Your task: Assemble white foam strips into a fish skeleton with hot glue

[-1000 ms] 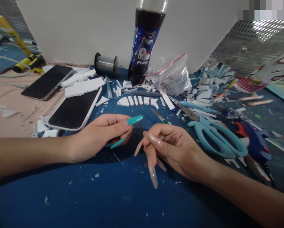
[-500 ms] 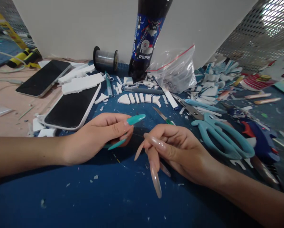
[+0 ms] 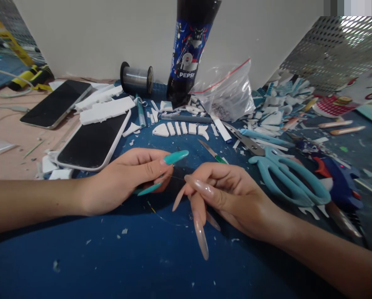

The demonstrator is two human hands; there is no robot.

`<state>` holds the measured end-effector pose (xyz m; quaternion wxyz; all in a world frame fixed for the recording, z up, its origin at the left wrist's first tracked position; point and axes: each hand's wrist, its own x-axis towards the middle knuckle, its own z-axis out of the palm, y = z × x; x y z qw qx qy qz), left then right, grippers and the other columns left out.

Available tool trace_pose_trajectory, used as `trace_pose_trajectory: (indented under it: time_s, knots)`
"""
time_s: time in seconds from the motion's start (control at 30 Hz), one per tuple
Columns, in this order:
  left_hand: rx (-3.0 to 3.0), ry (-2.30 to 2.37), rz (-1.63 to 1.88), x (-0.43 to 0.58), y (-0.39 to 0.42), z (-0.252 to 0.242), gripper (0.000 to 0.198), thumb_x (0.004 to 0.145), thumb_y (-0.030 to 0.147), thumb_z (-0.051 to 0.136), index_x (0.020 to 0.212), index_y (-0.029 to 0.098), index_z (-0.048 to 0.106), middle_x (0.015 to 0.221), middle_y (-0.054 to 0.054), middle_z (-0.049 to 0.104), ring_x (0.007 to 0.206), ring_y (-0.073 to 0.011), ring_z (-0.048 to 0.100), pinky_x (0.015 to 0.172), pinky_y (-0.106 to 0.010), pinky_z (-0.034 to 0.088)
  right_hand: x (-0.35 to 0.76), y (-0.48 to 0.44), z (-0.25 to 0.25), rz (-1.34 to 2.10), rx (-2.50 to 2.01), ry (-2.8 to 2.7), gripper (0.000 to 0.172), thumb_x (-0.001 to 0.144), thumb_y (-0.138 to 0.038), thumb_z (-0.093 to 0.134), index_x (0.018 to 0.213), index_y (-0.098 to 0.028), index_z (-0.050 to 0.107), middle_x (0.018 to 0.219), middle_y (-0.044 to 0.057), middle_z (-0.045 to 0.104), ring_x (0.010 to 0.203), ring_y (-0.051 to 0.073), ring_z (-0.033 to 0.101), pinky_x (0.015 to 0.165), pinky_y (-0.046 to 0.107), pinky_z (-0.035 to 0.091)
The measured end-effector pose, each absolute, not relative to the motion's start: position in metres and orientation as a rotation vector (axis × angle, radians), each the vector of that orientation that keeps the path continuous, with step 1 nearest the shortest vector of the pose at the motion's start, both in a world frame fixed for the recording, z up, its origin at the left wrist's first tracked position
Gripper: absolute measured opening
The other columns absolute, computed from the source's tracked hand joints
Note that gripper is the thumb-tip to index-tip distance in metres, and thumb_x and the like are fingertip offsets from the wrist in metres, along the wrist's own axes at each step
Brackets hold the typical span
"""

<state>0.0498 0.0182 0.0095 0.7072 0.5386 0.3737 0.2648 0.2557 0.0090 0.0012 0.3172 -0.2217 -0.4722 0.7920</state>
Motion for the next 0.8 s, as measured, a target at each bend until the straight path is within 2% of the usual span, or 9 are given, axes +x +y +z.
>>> trace_pose_trajectory:
  time_s: [0.43,0.63,0.8]
  knots:
    - [1.238,0.845,0.581,0.0512,0.0190,0.0090,0.035,0.091,0.037,0.046,0.062,0.017,0.048,0.058,0.004,0.041,0.053,-0.0076,0.032,0.052,-0.022,0.029,0.2562,0.0086,0.0016,2.089,-0.596,-1.262,0.016,0.093,-0.019,0.056,0.088,-0.014,0.071,0.064,0.001,0.069,0.053,0.006,0.058,0.053,0.017,0.045]
    - [1.246,0.844,0.575,0.0516,0.0180,0.0114,0.036,0.090,0.037,0.047,0.061,0.017,0.047,0.057,0.004,0.040,0.053,-0.0079,0.033,0.051,-0.021,0.030,0.2544,0.0096,0.0032,2.111,-0.609,-1.250,0.015,0.093,-0.017,0.057,0.087,-0.013,0.070,0.062,0.000,0.068,0.050,0.006,0.056,0.047,0.015,0.043]
    - [1.275,0.872,0.562,0.0509,0.0169,0.0115,0.036,0.091,0.038,0.046,0.061,0.018,0.048,0.056,0.004,0.039,0.050,-0.0081,0.032,0.049,-0.022,0.030,0.2546,0.0103,0.0041,2.131,-0.643,-1.253,0.015,0.093,-0.020,0.058,0.087,-0.013,0.070,0.064,0.001,0.069,0.049,0.005,0.054,0.047,0.014,0.043]
